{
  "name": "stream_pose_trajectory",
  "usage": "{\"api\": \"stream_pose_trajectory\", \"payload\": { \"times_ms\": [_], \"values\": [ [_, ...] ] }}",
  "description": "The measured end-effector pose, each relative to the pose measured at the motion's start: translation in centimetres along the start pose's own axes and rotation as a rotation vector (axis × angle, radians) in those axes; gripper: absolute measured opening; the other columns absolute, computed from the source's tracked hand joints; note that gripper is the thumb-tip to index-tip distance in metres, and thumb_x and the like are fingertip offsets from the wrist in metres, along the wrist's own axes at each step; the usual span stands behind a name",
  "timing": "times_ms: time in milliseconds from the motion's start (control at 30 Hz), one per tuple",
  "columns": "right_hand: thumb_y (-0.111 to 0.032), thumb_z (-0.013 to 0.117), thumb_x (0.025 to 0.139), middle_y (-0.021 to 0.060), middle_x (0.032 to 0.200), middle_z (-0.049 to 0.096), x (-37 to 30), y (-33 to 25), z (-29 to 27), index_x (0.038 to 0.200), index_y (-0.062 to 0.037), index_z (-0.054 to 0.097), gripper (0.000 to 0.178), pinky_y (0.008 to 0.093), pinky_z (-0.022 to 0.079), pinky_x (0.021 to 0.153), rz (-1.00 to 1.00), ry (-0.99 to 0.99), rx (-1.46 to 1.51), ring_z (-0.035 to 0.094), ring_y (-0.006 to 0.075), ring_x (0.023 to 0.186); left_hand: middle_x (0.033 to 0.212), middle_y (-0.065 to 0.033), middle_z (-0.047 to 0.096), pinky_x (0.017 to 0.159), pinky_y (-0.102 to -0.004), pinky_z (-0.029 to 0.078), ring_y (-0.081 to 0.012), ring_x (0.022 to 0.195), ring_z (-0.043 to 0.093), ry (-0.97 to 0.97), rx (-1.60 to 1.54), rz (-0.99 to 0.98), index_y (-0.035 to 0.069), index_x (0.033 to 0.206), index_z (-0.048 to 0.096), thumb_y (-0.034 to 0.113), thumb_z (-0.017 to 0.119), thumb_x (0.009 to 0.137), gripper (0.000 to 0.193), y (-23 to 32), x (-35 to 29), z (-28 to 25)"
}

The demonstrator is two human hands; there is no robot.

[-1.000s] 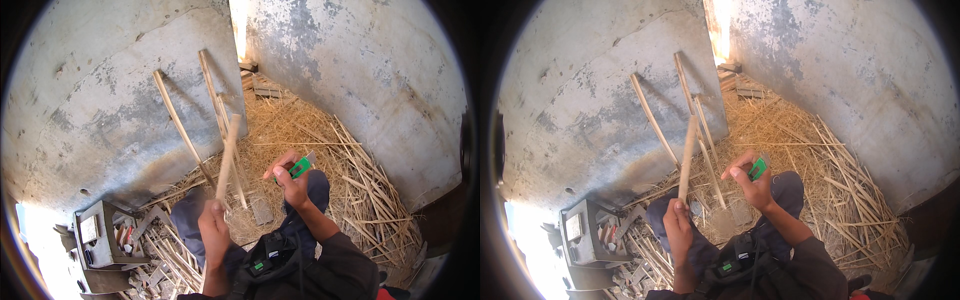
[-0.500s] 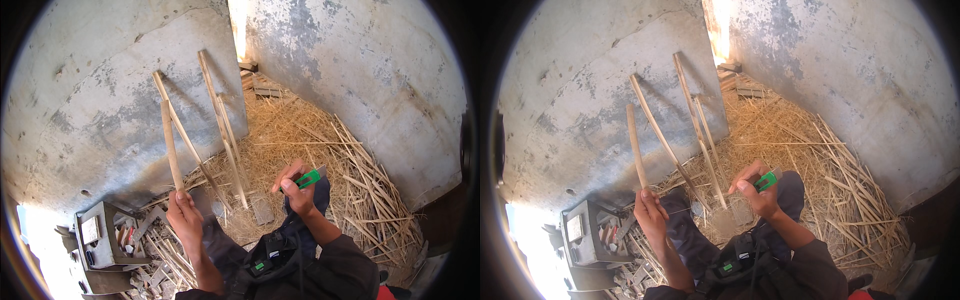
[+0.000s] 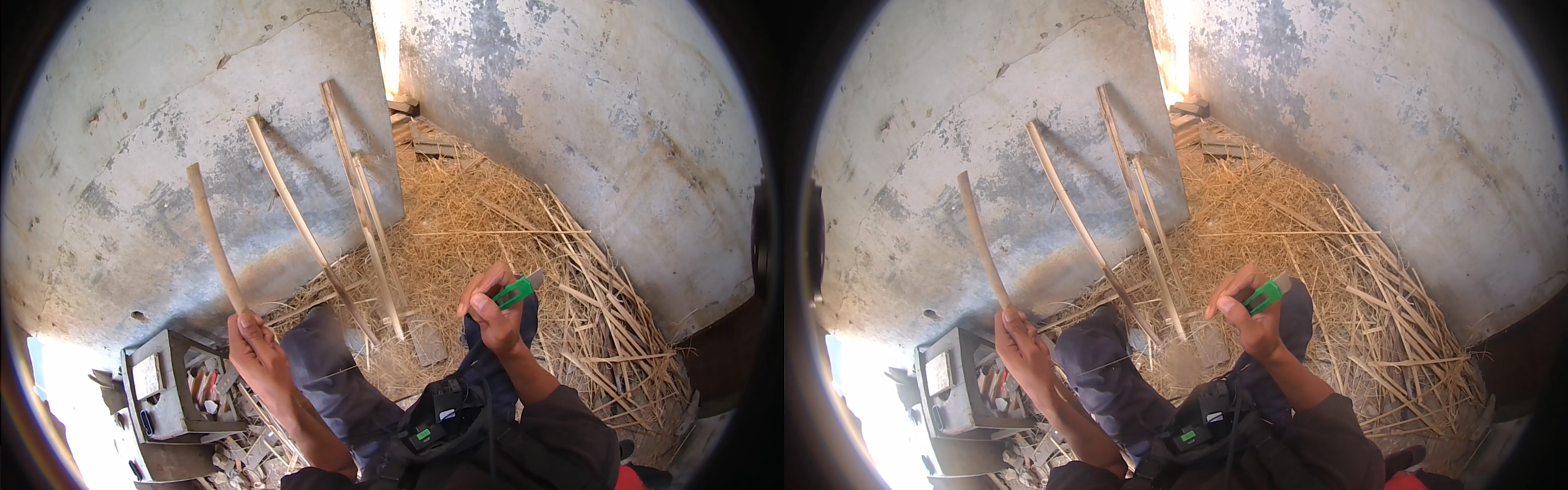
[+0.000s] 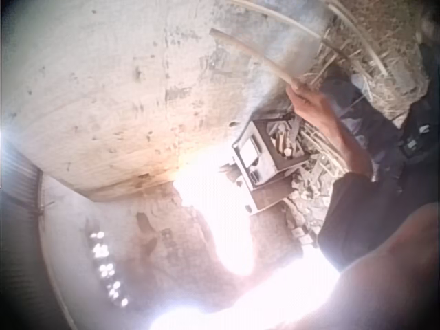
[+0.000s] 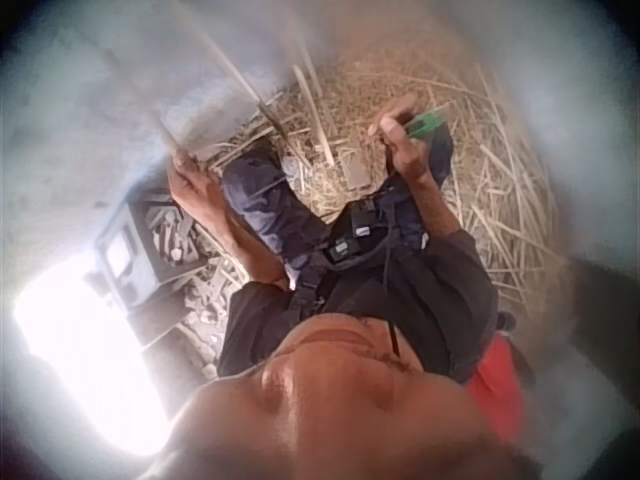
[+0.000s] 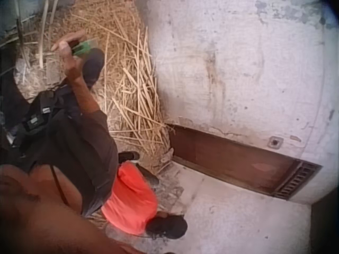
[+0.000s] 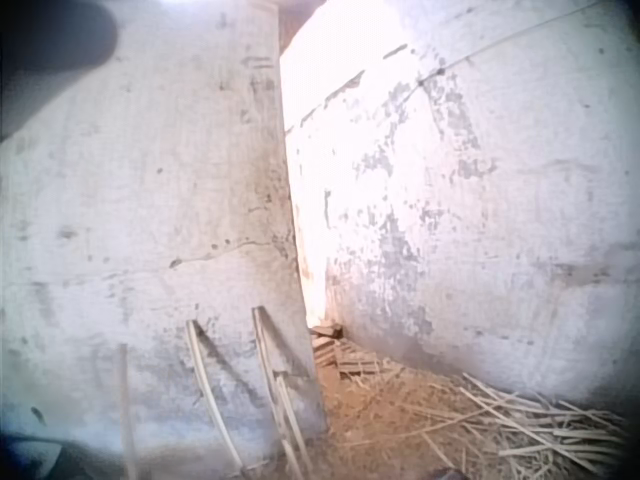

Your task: The person sits on a straw-covered floor and uses a green utility knife to split long bamboo poles into thin strips. They hold the pole with one hand and carefully shave or split the material with the other, creating a pile of bamboo strips.

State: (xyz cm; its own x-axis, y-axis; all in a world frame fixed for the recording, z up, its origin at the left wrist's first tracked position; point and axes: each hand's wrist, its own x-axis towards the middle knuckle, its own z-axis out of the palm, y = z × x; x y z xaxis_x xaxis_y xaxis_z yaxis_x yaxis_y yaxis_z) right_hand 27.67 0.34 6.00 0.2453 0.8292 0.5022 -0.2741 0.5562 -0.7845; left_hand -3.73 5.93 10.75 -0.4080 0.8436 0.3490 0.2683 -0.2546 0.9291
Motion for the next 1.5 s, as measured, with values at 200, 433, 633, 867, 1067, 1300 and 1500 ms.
{"api": "stream_pose_trajectory", "payload": {
  "times_ms": [200, 433, 633, 867, 1067, 1300, 1500],
  "values": [
    [-0.008, 0.066, 0.1, 0.0159, 0.085, 0.073, -0.2, 0.0, 0.0, 0.101, -0.0069, 0.055, 0.011, 0.0228, 0.043, 0.056, 0.024, 0.004, 0.003, 0.052, 0.0059, 0.06, 0.065, 0.0079, 0.034, 0.042, -0.0199, 0.017, 0.0015, 0.052, 0.023, 0.077, -0.01, 0.041, 0.008, 0.096, 0.055, 0.038, 0.046, 0.119, 0.04, 2.2, 0.7, -2.2],
    [-0.008, 0.067, 0.099, 0.0163, 0.083, 0.074, -0.3, -0.4, 0.2, 0.1, -0.0064, 0.055, 0.012, 0.0226, 0.039, 0.052, 0.073, 0.078, 0.098, 0.047, 0.0049, 0.055, 0.064, 0.0051, 0.035, 0.036, -0.022, 0.021, -0.001, 0.044, 0.025, 0.125, 0.058, 0.072, 0.007, 0.095, 0.053, 0.037, 0.042, 0.12, 0.041, 2.8, 1.5, -3.2],
    [-0.01, 0.065, 0.101, 0.0126, 0.082, 0.071, -0.6, -0.1, -0.1, 0.099, -0.0069, 0.054, 0.012, 0.0216, 0.037, 0.05, 0.047, 0.028, 0.007, 0.043, 0.0043, 0.053, 0.067, 0.0043, 0.04, 0.04, -0.0208, 0.024, -0.0013, 0.048, 0.031, 0.118, 0.071, 0.077, 0.007, 0.097, 0.057, 0.037, 0.042, 0.12, 0.04, 2.0, 2.3, -4.3],
    [-0.019, 0.062, 0.107, 0.0036, 0.083, 0.062, 2.2, -0.5, -8.3, 0.099, -0.0103, 0.05, 0.017, 0.0212, 0.028, 0.043, 0.002, 0.419, -0.093, 0.035, 0.0026, 0.047, 0.076, 0.007, 0.041, 0.05, -0.0209, 0.022, -0.0013, 0.062, 0.031, 0.411, 0.206, 0.045, 0.008, 0.104, 0.062, 0.039, 0.05, 0.118, 0.036, -4.8, 7.0, -10.9],
    [-0.018, 0.07, 0.106, 0.0086, 0.097, 0.078, 3.6, 0.4, -10.6, 0.113, -0.0059, 0.067, 0.014, 0.0213, 0.04, 0.049, 0.031, 0.523, -0.185, 0.051, 0.004, 0.054, 0.075, 0.0059, 0.043, 0.045, -0.0195, 0.023, -0.0002, 0.054, 0.031, 0.281, 0.205, 0.085, 0.008, 0.103, 0.061, 0.036, 0.048, 0.119, 0.035, -2.3, 5.4, -9.3],
    [-0.022, 0.079, 0.101, 0.0029, 0.084, 0.076, 5.0, 3.0, -8.8, 0.104, -0.002, 0.08, 0.02, 0.0276, 0.052, 0.068, 0.207, 0.252, -0.835, 0.068, 0.0095, 0.073, 0.068, 0.0041, 0.047, 0.04, -0.022, 0.03, -0.0018, 0.046, 0.04, -0.367, -0.042, -0.042, 0.005, 0.094, 0.063, 0.031, 0.05, 0.118, 0.038, 1.3, 0.0, -2.7],
    [-0.021, 0.079, 0.1, 0.0015, 0.078, 0.071, 4.4, 2.1, -2.9, 0.1, -0.0005, 0.079, 0.02, 0.027, 0.05, 0.067, 0.229, 0.162, -0.588, 0.065, 0.0091, 0.07, 0.069, 0.0047, 0.046, 0.044, -0.0212, 0.031, -0.0021, 0.048, 0.043, -0.591, -0.128, 0.019, 0.001, 0.101, 0.066, 0.029, 0.052, 0.118, 0.036, -0.3, -4.2, 1.4]
  ]
}}
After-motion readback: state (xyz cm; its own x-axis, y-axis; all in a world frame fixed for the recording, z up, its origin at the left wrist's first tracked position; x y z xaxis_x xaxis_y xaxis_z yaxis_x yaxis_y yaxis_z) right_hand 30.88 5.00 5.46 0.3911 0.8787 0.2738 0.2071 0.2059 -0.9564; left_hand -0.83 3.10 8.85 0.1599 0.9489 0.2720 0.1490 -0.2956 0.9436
